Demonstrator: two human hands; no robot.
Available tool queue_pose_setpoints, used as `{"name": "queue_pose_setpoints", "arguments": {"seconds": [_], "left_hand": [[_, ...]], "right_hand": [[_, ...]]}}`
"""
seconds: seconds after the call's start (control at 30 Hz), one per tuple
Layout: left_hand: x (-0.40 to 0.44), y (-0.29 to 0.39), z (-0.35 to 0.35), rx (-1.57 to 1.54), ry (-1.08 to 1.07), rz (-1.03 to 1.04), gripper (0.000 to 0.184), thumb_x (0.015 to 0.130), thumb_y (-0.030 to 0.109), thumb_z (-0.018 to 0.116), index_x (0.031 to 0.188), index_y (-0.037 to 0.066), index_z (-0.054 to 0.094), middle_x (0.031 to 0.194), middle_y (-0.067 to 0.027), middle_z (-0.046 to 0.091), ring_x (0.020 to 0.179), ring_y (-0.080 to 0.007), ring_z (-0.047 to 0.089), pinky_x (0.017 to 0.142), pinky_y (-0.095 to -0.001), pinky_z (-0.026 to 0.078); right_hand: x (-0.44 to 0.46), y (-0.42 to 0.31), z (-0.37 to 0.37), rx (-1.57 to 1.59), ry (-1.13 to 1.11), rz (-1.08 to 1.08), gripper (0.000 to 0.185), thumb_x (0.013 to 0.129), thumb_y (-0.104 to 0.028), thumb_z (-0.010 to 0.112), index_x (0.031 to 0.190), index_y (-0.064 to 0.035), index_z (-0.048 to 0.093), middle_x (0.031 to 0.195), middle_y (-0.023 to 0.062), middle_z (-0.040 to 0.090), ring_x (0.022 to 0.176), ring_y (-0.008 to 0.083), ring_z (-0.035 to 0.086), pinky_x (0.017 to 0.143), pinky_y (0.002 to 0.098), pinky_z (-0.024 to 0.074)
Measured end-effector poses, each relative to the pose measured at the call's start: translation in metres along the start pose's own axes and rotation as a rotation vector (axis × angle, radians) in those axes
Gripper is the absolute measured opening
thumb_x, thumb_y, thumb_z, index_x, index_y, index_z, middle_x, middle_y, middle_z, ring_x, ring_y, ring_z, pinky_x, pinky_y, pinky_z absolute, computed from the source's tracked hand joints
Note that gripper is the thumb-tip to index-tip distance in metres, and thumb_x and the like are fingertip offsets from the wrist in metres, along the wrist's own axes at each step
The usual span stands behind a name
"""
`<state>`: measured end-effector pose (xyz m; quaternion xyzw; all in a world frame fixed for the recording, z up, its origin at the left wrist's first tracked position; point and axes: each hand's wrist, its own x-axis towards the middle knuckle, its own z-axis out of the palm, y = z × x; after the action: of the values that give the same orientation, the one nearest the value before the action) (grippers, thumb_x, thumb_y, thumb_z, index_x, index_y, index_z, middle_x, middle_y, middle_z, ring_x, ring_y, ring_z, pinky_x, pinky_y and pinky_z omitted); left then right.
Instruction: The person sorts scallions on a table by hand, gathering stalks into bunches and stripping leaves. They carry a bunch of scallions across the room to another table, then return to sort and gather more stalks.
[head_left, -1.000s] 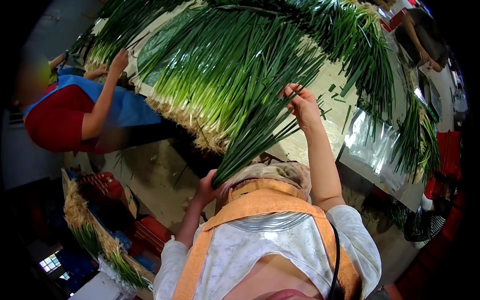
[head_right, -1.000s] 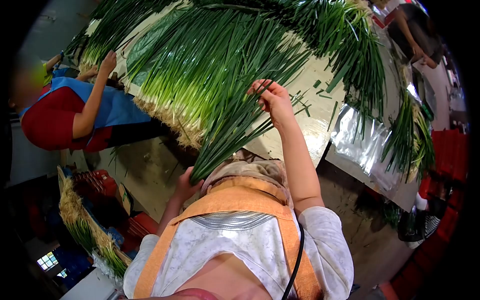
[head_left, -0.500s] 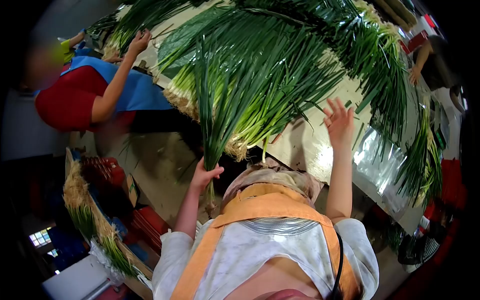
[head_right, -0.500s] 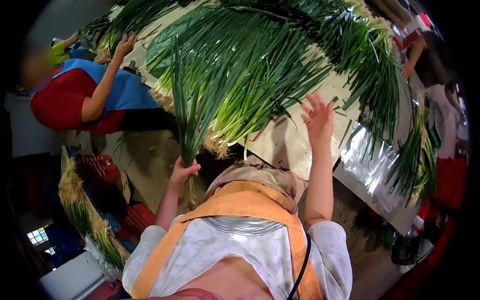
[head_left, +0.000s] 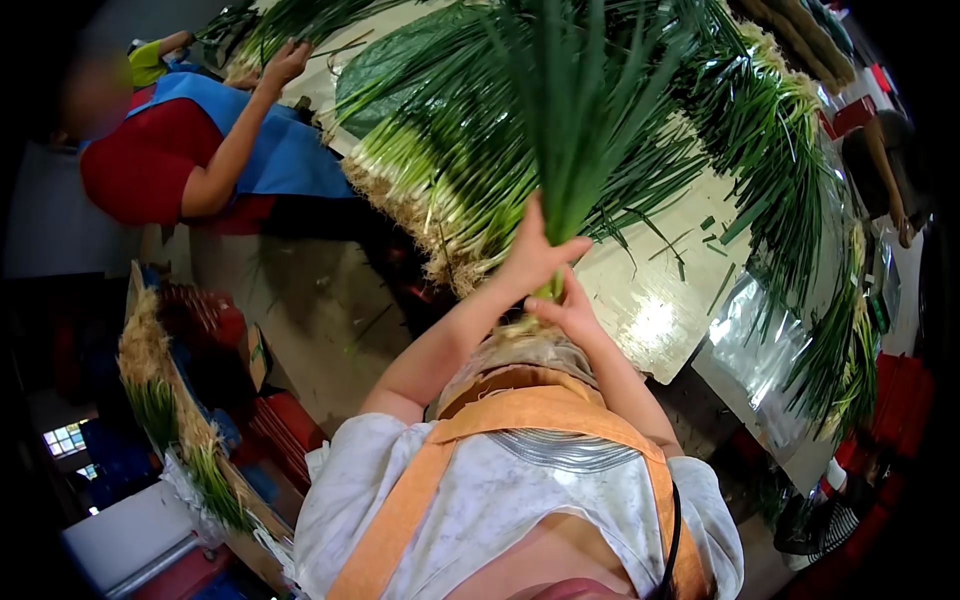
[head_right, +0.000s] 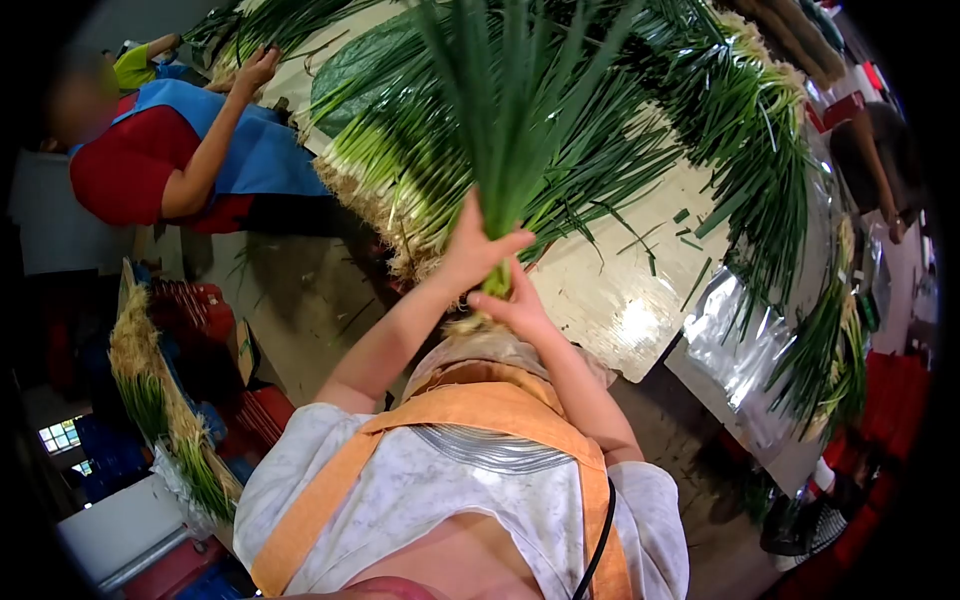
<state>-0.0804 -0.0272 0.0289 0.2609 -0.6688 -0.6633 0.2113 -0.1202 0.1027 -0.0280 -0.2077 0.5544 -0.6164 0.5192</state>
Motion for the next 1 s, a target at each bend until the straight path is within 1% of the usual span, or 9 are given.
{"name": "queue_pose_setpoints", "arguments": {"seconds": [0.07, 0.1, 0.2, 0.27, 0.4, 0.67, 0.8, 0.83, 1.0], "left_hand": [[0.005, 0.003, 0.016, 0.219, -0.096, 0.165, 0.097, 0.071, 0.017, 0.075, 0.141, 0.004, 0.01, 0.131, -0.0181, 0.037, 0.118, -0.0268, 0.041, 0.095, -0.0366, 0.039], [0.011, -0.006, 0.013, 0.078, -0.278, 0.022, 0.108, 0.07, 0.023, 0.076, 0.143, 0.005, -0.003, 0.14, -0.0209, 0.023, 0.129, -0.031, 0.028, 0.104, -0.0402, 0.029], [0.022, -0.016, -0.016, 0.523, -0.186, 0.122, 0.087, 0.077, 0.034, 0.07, 0.142, 0.008, 0.017, 0.142, -0.0191, 0.024, 0.131, -0.0337, 0.024, 0.107, -0.0443, 0.022], [0.035, -0.044, -0.049, 0.781, -0.121, -0.069, 0.065, 0.08, 0.041, 0.064, 0.133, 0.012, 0.038, 0.144, -0.0142, 0.024, 0.133, -0.0325, 0.021, 0.107, -0.0463, 0.023], [0.051, -0.103, -0.128, 1.045, 0.108, -0.327, 0.061, 0.085, 0.039, 0.057, 0.131, 0.004, 0.039, 0.14, -0.0186, 0.029, 0.132, -0.0334, 0.021, 0.106, -0.0521, 0.018], [0.07, -0.149, -0.166, 1.272, 0.122, -0.493, 0.079, 0.088, 0.036, 0.055, 0.143, 0.004, 0.009, 0.147, -0.0167, 0.016, 0.136, -0.0308, 0.012, 0.109, -0.053, 0.007], [0.066, -0.15, -0.16, 1.308, 0.121, -0.421, 0.066, 0.084, 0.038, 0.061, 0.133, 0.002, 0.033, 0.13, -0.0186, 0.037, 0.12, -0.0304, 0.037, 0.1, -0.0463, 0.023], [0.064, -0.153, -0.159, 1.361, 0.204, -0.313, 0.056, 0.081, 0.036, 0.065, 0.12, 0.002, 0.045, 0.116, -0.0163, 0.046, 0.106, -0.0281, 0.045, 0.092, -0.0419, 0.028], [0.073, -0.157, -0.164, 1.428, 0.128, -0.323, 0.047, 0.08, 0.029, 0.067, 0.114, 0.004, 0.046, 0.112, -0.0175, 0.045, 0.106, -0.0319, 0.045, 0.091, -0.0452, 0.033]], "right_hand": [[0.004, -0.005, -0.019, 0.047, 0.131, 0.287, 0.045, 0.079, -0.018, 0.068, 0.116, -0.0007, 0.05, 0.1, 0.0107, 0.06, 0.094, 0.0174, 0.057, 0.08, 0.0283, 0.045], [0.006, -0.007, -0.016, 0.203, 0.203, 0.0, 0.022, 0.084, -0.016, 0.062, 0.098, -0.0009, 0.056, 0.083, 0.0064, 0.061, 0.076, 0.0132, 0.058, 0.068, 0.0257, 0.0463], [0.002, 0.0, -0.046, 0.174, 0.486, -0.017, 0.023, 0.087, -0.018, 0.06, 0.099, -0.0013, 0.051, 0.075, 0.003, 0.054, 0.065, 0.0123, 0.053, 0.063, 0.0264, 0.0465], [-0.005, 0.02, -0.078, 0.32, 0.515, 0.047, 0.024, 0.086, -0.02, 0.061, 0.098, -0.0024, 0.048, 0.072, 0.0023, 0.05, 0.06, 0.0119, 0.049, 0.057, 0.026, 0.0454], [-0.03, 0.031, -0.111, 0.284, 0.656, 0.172, 0.02, 0.085, -0.017, 0.061, 0.092, -0.0051, 0.048, 0.064, 0.0014, 0.047, 0.05, 0.0114, 0.045, 0.05, 0.0263, 0.043], [-0.035, 0.006, -0.086, 0.026, 0.682, -0.068, 0.018, 0.084, -0.015, 0.061, 0.092, -0.0029, 0.049, 0.064, 0.0017, 0.047, 0.05, 0.0106, 0.045, 0.05, 0.0246, 0.0398], [-0.028, 0.001, -0.075, 0.01, 0.634, -0.119, 0.017, 0.085, -0.016, 0.06, 0.092, -0.0034, 0.05, 0.063, 0.0003, 0.046, 0.05, 0.0098, 0.044, 0.051, 0.0253, 0.0407], [-0.027, 0.0, -0.072, 0.01, 0.623, -0.134, 0.017, 0.085, -0.016, 0.06, 0.092, -0.0035, 0.05, 0.063, 0.0003, 0.046, 0.05, 0.0097, 0.044, 0.051, 0.0252, 0.0407], [-0.023, -0.002, -0.068, 0.01, 0.621, -0.125, 0.017, 0.085, -0.015, 0.06, 0.092, -0.0035, 0.05, 0.062, 0.0005, 0.047, 0.051, 0.0095, 0.045, 0.051, 0.0251, 0.0406]]}}
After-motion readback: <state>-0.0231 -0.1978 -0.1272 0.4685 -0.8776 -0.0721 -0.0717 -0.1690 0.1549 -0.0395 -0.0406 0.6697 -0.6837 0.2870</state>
